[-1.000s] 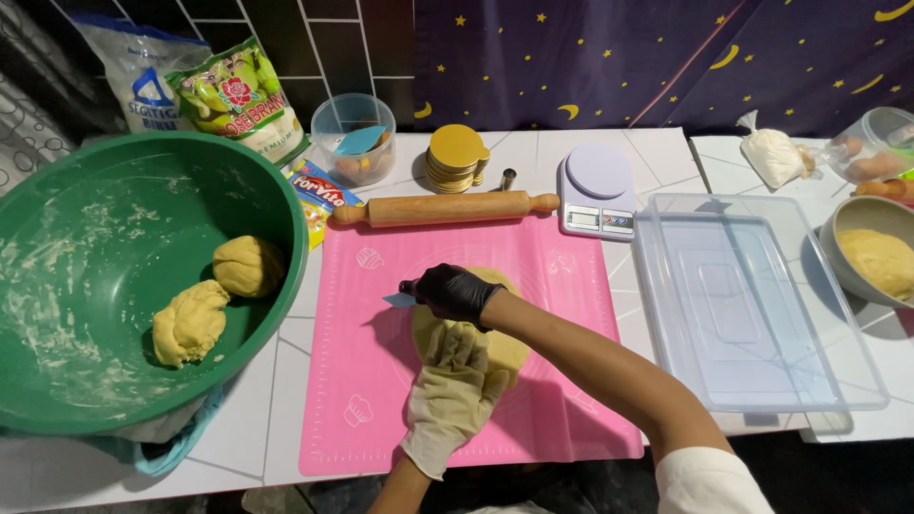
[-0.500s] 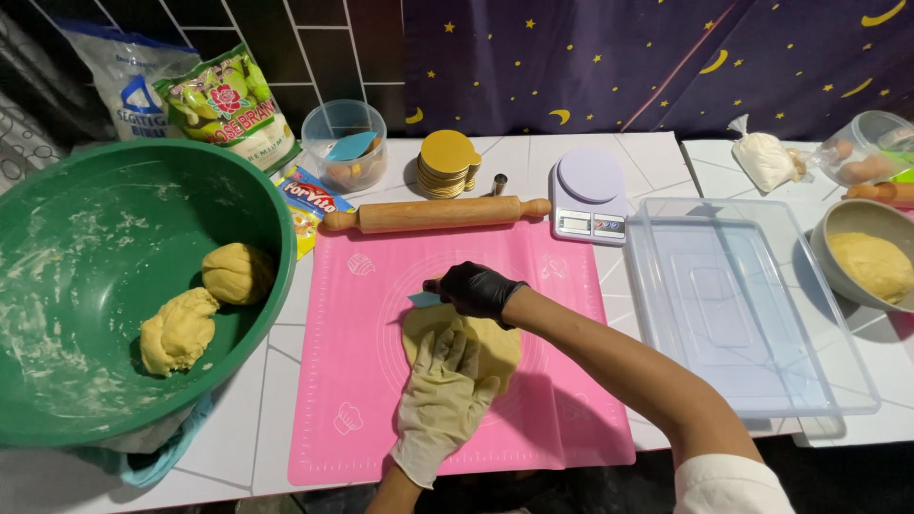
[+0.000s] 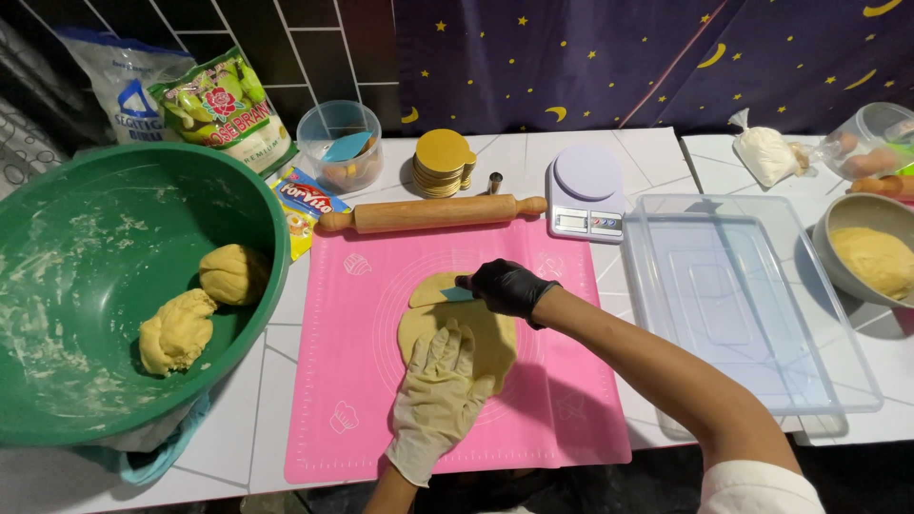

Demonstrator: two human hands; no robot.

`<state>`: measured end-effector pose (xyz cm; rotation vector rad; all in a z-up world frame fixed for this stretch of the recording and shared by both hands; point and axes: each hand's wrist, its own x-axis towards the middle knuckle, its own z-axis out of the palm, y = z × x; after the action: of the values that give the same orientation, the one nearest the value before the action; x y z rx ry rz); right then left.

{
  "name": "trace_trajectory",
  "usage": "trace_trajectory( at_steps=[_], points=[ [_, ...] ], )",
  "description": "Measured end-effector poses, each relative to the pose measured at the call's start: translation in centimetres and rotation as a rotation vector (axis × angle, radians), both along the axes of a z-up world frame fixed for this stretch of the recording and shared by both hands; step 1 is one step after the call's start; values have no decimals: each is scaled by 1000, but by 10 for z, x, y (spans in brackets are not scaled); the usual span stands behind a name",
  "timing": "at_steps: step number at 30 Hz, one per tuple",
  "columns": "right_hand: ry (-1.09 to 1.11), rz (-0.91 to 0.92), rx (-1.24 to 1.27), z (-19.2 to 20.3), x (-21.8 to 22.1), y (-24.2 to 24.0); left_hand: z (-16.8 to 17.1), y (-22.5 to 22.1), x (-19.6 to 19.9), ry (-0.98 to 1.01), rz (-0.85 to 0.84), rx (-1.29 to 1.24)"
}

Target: Rolling out dough, cutting it into portions, weighing each portion on a digital scale, and shaping them into smooth balls.

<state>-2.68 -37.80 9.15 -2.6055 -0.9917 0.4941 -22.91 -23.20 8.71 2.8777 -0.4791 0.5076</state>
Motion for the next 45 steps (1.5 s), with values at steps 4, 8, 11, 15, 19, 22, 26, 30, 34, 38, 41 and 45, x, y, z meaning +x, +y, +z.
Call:
trace_trajectory(
  at_steps=[4,8,11,15,19,22,26,30,34,38,41,45],
  points=[
    [114,-144,6,4,2,-15,-1,0,-1,1,-4,-11],
    [276,-318,124,10,-1,-27,-2,-1,0,5,-6,-28],
    [225,-266,46,33,-18,-36,-3,0,-2,6,-11,-43],
    [107,-135,-78,23,-7,-39,-4,-1,-1,9,-9,-64],
    [237,-315,73,26,-6,-43,-6,1,-3,11,-4,-79],
    [226,-268,-11,28,-8,-47,-6,0,-3,13,-1,-95],
    [252,-326,5,30,-14,-53,-8,1,-2,17,0,-120],
    [100,-181,-129,23,-10,-61,-10,3,-4,20,3,-144],
    [13,-119,-255,25,-10,-65,-11,4,-4,19,6,-161],
    [263,-438,-79,85,-35,-50,-12,4,-4,18,10,-185],
    [186,-378,-172,61,-23,-75,-12,3,-2,19,13,-203],
    [-59,-102,-436,31,-1,-103,-16,3,-3,19,-9,-235]
  ],
)
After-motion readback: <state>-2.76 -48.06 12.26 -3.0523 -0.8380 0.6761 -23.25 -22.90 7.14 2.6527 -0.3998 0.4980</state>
